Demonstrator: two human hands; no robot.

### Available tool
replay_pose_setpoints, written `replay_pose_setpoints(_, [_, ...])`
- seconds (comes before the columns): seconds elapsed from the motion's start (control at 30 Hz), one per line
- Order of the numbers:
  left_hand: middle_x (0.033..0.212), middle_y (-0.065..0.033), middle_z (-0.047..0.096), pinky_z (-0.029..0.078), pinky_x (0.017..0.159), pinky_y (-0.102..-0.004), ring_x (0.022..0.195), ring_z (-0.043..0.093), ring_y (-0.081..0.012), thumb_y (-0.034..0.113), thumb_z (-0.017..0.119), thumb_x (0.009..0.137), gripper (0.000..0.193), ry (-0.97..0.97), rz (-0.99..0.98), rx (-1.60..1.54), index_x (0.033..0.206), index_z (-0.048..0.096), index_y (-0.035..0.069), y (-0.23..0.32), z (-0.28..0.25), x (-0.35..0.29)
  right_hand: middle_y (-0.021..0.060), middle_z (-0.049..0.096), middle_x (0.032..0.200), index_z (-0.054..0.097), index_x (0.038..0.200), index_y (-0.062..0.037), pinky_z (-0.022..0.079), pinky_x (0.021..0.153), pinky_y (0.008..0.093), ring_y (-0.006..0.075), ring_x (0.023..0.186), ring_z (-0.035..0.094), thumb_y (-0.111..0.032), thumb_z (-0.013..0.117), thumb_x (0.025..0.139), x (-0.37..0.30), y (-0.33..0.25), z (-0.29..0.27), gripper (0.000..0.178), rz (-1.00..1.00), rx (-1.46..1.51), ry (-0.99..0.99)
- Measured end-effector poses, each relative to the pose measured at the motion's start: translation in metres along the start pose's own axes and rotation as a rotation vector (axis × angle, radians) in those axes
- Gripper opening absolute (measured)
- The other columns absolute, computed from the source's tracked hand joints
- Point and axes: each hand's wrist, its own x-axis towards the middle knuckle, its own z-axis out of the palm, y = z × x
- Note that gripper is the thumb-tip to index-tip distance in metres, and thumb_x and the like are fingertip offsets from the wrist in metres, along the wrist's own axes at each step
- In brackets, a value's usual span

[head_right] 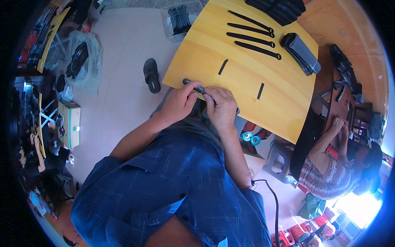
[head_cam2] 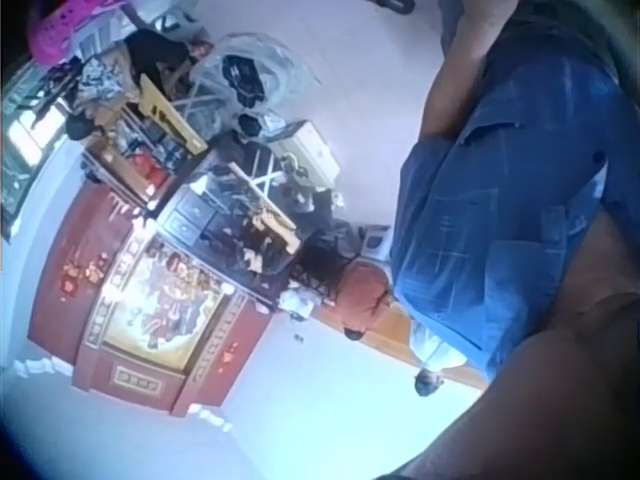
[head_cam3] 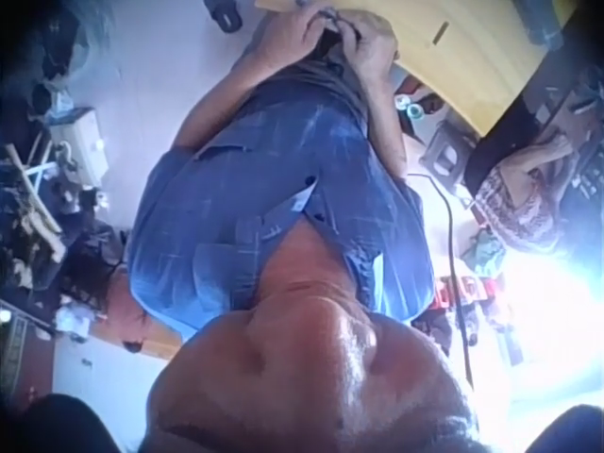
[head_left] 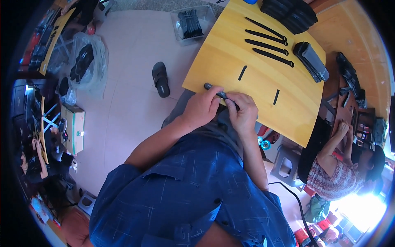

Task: Assembling plastic buckles and fasteners onto textile straps using a small hand tool.

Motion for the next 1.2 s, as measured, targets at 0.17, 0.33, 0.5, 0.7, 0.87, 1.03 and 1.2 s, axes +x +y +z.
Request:
replay_pose_setpoints(0.17, [0.086,-0.0194,0.072,0.054,0.07,-0.0477,0.08,0.071,-0.0412,0.008,0.06,0.099,0.034,0.02,-0.048,-0.001,0.133,0.059,0.007,-0.002,0.003,0.001,0.013,0.077,0.1,0.078,0.098,-0.0035,0.056,0.086,0.0397,0.0326,0.094,0.072,-0.005,0.077,0.087,-0.001,-0.001,-0.001,0.012,0.016,0.012,-0.006])
replay_pose_setpoints(0.33, [0.086,-0.0189,0.071,0.054,0.07,-0.0482,0.08,0.071,-0.0415,0.008,0.061,0.098,0.035,0.047,-0.116,0.046,0.133,0.059,0.007,0.01,0.002,0.0,0.0133,0.077,0.101,0.078,0.098,-0.0035,0.057,0.087,0.0398,0.0325,0.095,0.073,-0.005,0.078,0.087,0.0,-0.001,-0.001,0.011,0.018,0.011,-0.014])
replay_pose_setpoints(0.5, [0.084,-0.0191,0.072,0.056,0.071,-0.0503,0.08,0.071,-0.0416,0.013,0.061,0.098,0.037,0.065,-0.08,0.145,0.135,0.06,0.009,0.008,0.006,-0.002,0.0115,0.077,0.1,0.078,0.097,-0.005,0.058,0.083,0.0414,0.0329,0.093,0.071,-0.007,0.078,0.086,-0.004,0.0,0.003,0.011,-0.037,-0.051,0.038])
replay_pose_setpoints(0.7, [0.084,-0.0186,0.072,0.056,0.069,-0.0517,0.077,0.071,-0.0418,0.015,0.062,0.099,0.037,0.066,-0.111,0.238,0.135,0.061,0.01,0.01,0.007,0.0,0.0117,0.078,0.101,0.078,0.097,-0.005,0.057,0.087,0.0396,0.0319,0.096,0.073,-0.004,0.079,0.086,-0.004,-0.001,0.005,0.012,-0.011,-0.056,0.037])
replay_pose_setpoints(0.87, [0.085,-0.0183,0.073,0.056,0.068,-0.0521,0.077,0.072,-0.0411,0.016,0.062,0.099,0.036,0.044,-0.202,0.275,0.135,0.062,0.01,0.016,0.005,0.0,0.0112,0.076,0.099,0.077,0.096,-0.0052,0.058,0.083,0.0413,0.0329,0.093,0.071,-0.005,0.078,0.085,-0.004,-0.001,0.006,0.011,-0.05,-0.065,0.046])
replay_pose_setpoints(1.03, [0.087,-0.0176,0.075,0.057,0.069,-0.0503,0.079,0.073,-0.0394,0.013,0.061,0.099,0.034,0.071,-0.138,0.318,0.133,0.065,0.009,0.006,-0.001,0.002,0.0111,0.076,0.098,0.077,0.096,-0.0052,0.058,0.083,0.0411,0.0327,0.092,0.072,-0.004,0.078,0.085,-0.004,0.0,0.007,0.011,-0.048,-0.056,0.061])
replay_pose_setpoints(1.2, [0.084,-0.0162,0.074,0.058,0.067,-0.0498,0.077,0.073,-0.0388,0.013,0.062,0.096,0.029,0.197,-0.003,0.303,0.124,0.072,0.012,-0.003,-0.002,0.002,0.0115,0.077,0.099,0.078,0.096,-0.0049,0.058,0.084,0.0392,0.0318,0.093,0.073,-0.002,0.08,0.084,-0.004,-0.002,0.006,0.012,-0.02,-0.039,0.047])
